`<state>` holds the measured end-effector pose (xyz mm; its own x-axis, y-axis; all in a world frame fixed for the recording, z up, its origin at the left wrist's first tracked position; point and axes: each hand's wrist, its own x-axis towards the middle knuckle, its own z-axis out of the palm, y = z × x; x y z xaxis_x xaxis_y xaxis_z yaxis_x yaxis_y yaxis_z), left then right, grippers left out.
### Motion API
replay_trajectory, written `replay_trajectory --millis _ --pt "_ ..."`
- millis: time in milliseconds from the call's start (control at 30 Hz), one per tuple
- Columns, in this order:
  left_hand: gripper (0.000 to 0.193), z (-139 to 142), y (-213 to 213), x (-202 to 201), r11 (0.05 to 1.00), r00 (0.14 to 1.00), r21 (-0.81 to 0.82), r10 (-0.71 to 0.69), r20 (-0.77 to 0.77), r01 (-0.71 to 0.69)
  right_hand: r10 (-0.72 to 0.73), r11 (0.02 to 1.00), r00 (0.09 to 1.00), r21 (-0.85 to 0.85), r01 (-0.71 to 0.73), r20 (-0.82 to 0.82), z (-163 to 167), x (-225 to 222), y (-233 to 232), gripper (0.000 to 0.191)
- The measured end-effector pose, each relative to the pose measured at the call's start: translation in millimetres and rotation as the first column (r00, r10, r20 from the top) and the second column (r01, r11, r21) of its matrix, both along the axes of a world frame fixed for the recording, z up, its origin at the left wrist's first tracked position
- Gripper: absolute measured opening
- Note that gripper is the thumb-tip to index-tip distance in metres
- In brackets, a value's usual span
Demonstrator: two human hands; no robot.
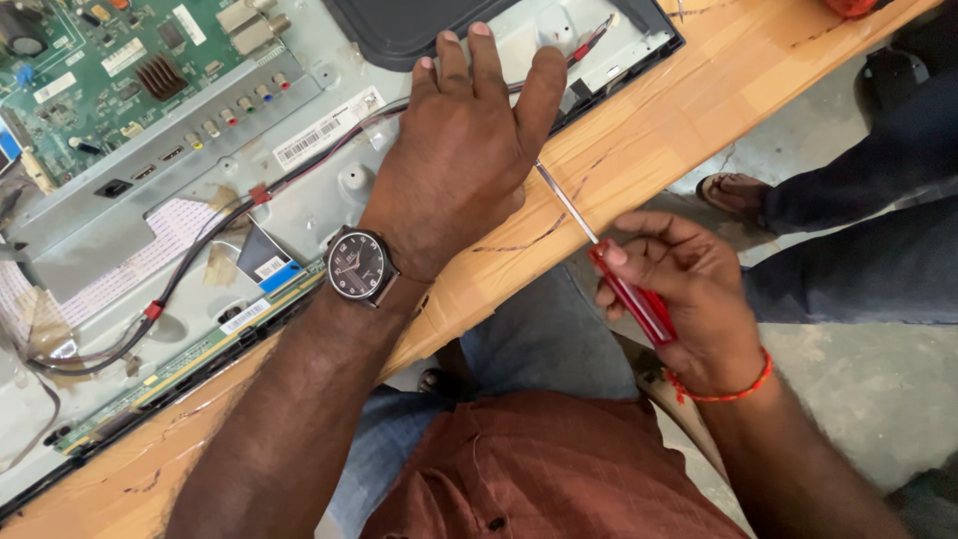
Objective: The person repairs a television lying face-down on a workbench. They lift the back panel, rummage through a cardboard box of electronic parts and boards, then use a red-handled screwdriver to unscrew screws from the TV's rear chassis and main board area.
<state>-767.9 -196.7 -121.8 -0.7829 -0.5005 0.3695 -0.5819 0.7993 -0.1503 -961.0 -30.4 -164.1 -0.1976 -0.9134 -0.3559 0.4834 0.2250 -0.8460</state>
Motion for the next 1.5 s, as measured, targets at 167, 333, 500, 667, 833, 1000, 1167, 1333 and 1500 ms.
replay_trajectory --millis 167,333,500,667,833,1000,1167,1333,1500 --pt "0.067 -0.9 -0.4 0.2 1.0 1.0 -0.021 -0.002 0.001 0.002 0.078 0.992 0.992 0.087 -0.087 0.099 -5.6 -5.7 -4.0 0.023" --pt "0.065 -1.0 -0.4 0.3 1.0 1.0 0.003 0.009 -0.011 -0.009 0.071 0.986 0.985 0.138 -0.092 0.155 -8.9 -3.0 -4.8 0.019" --pt "0.067 0.2 -1.2 0.8 1.0 1.0 0.007 -0.008 -0.016 0.008 0.032 0.999 0.994 0.028 -0.029 -0.103 7.2 9.2 1.6 0.028" --pt "0.064 -1.4 -0.2 0.1 1.0 0.999 -0.001 0.021 -0.033 -0.021 -0.232 0.939 0.383 -0.308 -0.151 -0.894 18.5 30.0 14.0 0.042" --pt "0.062 -3.7 -1.2 -1.0 1.0 0.999 0.0 0.014 -0.034 -0.014 -0.369 0.9 0.08 -0.377 -0.219 -0.926 11.9 35.0 12.6 0.039" --pt "0.063 -2.3 1.2 -0.5 0.999 0.998 0.025 0.031 -0.046 -0.03 -0.015 1.0 0.962 0.013 0.019 -0.274 9.0 7.9 4.4 0.037" --pt "0.066 2.5 0.3 -0.3 1.0 1.0 0.012 0.007 -0.015 -0.007 0.101 0.983 0.954 0.122 -0.14 0.281 -2.6 -14.6 -1.7 0.034" --pt "0.069 2.6 0.0 0.7 1.0 1.0 0.023 0.015 -0.014 -0.014 -0.056 0.973 0.871 -0.221 -0.061 -0.487 -11.7 9.8 9.6 0.032" --pt "0.069 0.4 -2.2 1.1 0.999 1.0 0.041 0.013 -0.02 -0.012 -0.318 0.908 0.294 -0.379 -0.18 -0.901 4.7 30.8 12.8 0.027"
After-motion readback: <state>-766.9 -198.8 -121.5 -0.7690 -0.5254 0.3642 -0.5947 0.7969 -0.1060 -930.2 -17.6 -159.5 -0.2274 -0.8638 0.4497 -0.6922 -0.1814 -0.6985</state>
